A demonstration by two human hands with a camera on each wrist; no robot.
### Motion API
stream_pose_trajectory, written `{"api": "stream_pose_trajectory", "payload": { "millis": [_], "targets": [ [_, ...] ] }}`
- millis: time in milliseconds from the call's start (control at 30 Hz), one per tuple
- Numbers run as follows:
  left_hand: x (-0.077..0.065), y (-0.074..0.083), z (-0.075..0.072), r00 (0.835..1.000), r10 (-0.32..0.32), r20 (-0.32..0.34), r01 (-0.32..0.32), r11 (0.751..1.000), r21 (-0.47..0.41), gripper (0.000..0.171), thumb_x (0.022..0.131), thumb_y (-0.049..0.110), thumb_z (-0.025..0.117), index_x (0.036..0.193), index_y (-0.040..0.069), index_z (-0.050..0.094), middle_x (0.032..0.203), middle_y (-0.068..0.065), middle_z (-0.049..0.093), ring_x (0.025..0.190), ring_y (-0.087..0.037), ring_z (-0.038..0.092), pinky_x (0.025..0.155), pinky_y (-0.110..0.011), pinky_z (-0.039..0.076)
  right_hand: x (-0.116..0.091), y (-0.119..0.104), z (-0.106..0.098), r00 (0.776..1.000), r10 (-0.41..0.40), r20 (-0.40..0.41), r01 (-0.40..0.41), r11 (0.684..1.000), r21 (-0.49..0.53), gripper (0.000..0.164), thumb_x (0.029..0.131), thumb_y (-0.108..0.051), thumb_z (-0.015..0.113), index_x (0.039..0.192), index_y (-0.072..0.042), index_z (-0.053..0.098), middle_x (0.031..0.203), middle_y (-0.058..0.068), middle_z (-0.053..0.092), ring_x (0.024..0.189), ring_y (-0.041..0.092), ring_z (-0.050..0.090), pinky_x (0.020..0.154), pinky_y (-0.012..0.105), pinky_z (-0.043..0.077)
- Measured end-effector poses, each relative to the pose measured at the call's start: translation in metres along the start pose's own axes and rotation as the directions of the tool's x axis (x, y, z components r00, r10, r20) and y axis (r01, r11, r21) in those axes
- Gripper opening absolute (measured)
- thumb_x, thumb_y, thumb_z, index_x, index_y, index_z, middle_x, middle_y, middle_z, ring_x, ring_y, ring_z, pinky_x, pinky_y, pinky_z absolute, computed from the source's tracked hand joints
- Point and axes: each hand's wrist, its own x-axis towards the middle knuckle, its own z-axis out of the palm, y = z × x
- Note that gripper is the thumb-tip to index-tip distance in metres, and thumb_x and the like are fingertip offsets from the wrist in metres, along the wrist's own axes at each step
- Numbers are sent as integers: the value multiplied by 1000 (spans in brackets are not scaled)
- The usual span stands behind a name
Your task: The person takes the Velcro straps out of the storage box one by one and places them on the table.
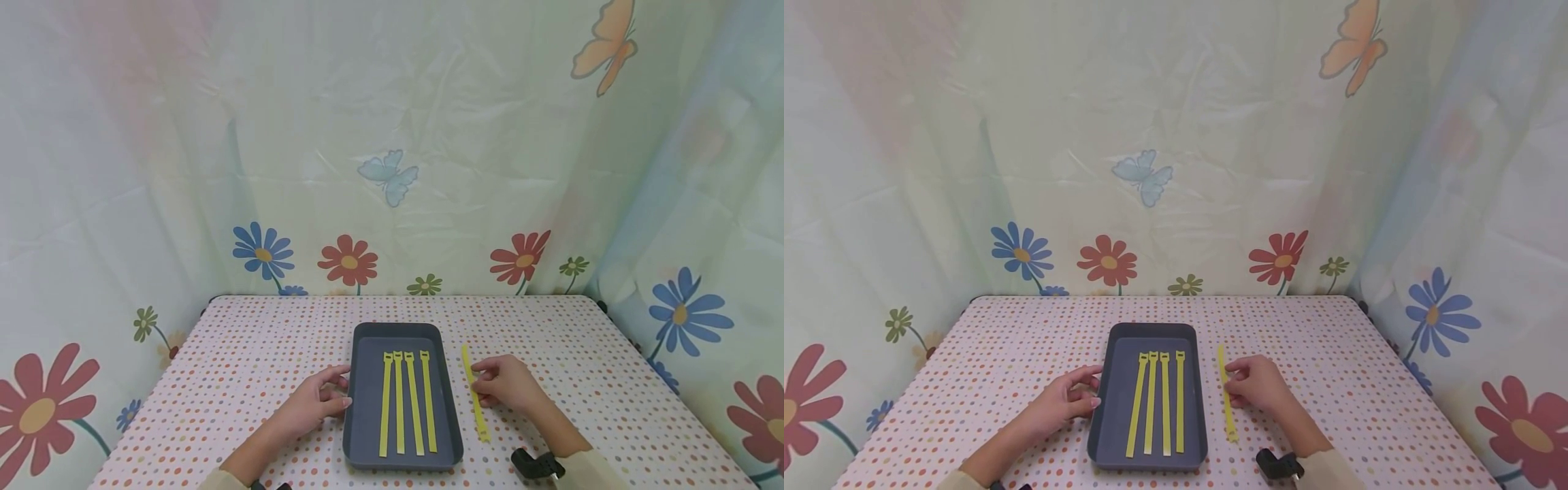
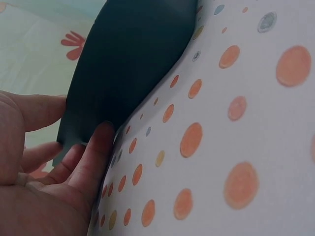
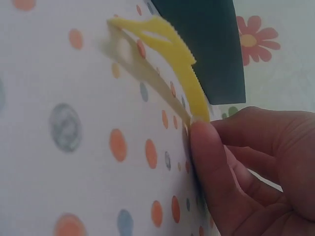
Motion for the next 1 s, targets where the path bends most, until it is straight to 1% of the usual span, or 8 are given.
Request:
{"api": "stream_pose_trajectory", "payload": {
  "millis": [300, 467, 767, 1000],
  "targets": [
    [-1, 0, 0, 1000, -4, -3, 4, 1000, 4, 66, 96, 15, 70, 154, 2, 41, 130, -16, 56, 87, -14, 69, 50, -23, 39, -2, -5, 1, 999, 34, -4, -34, 998, -52, 40, 84, 1, 77, 123, 6, 68, 78, 9, 67, 58, 17, 69, 56, 33, 58],
    [1, 0, -1, 1000, -17, -6, 17, 1000, 11, 66, 96, 15, 70, 154, 4, 42, 129, -15, 56, 88, -14, 70, 52, -22, 40, -1, -3, 1, 999, 42, -7, -42, 998, -51, 40, 84, 1, 77, 122, 6, 68, 76, 9, 67, 57, 17, 69, 55, 33, 58],
    [2, 0, -1, 1000, -12, -5, 12, 1000, 29, 65, 96, 15, 70, 154, 4, 43, 129, -15, 56, 87, -13, 68, 52, -23, 41, -1, -2, 1, 1000, 26, -8, -26, 998, -65, 38, 84, -1, 77, 121, 5, 69, 70, 7, 67, 55, 17, 65, 52, 33, 57],
    [1, 1, -1, 1000, -13, -2, 13, 999, 34, 64, 97, 16, 69, 154, 5, 43, 129, -14, 56, 88, -13, 68, 53, -23, 41, -2, -2, -1, 1000, 12, -18, -13, 997, -77, 38, 85, -2, 76, 122, 5, 68, 70, 7, 67, 55, 16, 65, 52, 33, 56]
  ]
}}
